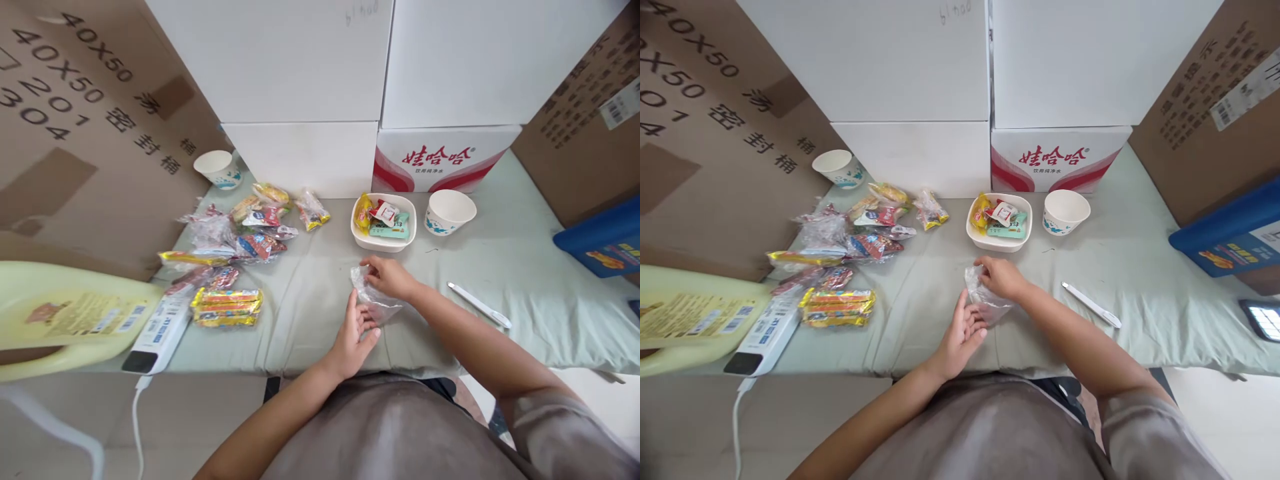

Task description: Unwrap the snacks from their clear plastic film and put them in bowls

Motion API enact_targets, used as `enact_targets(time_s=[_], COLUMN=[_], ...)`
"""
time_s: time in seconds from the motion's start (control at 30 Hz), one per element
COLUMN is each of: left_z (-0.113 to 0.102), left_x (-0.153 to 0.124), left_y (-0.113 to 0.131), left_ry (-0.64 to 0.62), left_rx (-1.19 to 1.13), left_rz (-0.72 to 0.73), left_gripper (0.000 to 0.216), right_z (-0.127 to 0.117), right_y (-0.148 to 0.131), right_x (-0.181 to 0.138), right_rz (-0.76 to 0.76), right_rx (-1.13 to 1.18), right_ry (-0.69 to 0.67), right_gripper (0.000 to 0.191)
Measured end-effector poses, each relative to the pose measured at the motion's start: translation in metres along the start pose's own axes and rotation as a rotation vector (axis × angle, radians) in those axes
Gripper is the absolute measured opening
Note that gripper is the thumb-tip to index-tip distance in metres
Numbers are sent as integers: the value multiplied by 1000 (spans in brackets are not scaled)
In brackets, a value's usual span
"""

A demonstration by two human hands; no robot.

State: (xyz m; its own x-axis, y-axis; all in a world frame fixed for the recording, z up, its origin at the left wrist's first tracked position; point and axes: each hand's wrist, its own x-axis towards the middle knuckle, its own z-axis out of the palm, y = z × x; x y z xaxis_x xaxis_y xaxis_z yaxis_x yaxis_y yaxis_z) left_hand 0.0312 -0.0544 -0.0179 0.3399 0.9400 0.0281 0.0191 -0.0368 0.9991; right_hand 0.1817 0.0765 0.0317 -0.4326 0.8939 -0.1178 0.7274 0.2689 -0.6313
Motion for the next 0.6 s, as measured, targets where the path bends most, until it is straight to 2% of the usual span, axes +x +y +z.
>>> enact_targets(time_s=[0.07,0.2,0.27,0.37,0.43,0.47,0.53,0.6], left_z=[0,-2,-6,-16,-24,-27,-32,-33], left_x=[1,-1,-1,10,27,37,56,71], left_y=[2,13,22,38,44,44,38,27], left_ry=[-11,-53,-45,123,233,237,147,52], left_rx=[39,154,247,496,685,763,873,958], left_rz=[-24,-14,-25,40,173,245,339,353], left_gripper=[78,37,30,23,16,14,14,14], right_z=[3,0,-3,-2,-1,0,-1,-6], right_y=[3,8,9,8,7,7,7,8], right_x=[6,12,14,15,16,16,14,10], right_rz=[19,14,10,3,-6,-12,-25,-25], right_rx=[-14,-13,-18,-32,-48,-59,-86,-120], right_ry=[-28,-93,-113,-127,-129,-128,-118,-89], right_gripper=[36,35,36,37,37,37,36,36])
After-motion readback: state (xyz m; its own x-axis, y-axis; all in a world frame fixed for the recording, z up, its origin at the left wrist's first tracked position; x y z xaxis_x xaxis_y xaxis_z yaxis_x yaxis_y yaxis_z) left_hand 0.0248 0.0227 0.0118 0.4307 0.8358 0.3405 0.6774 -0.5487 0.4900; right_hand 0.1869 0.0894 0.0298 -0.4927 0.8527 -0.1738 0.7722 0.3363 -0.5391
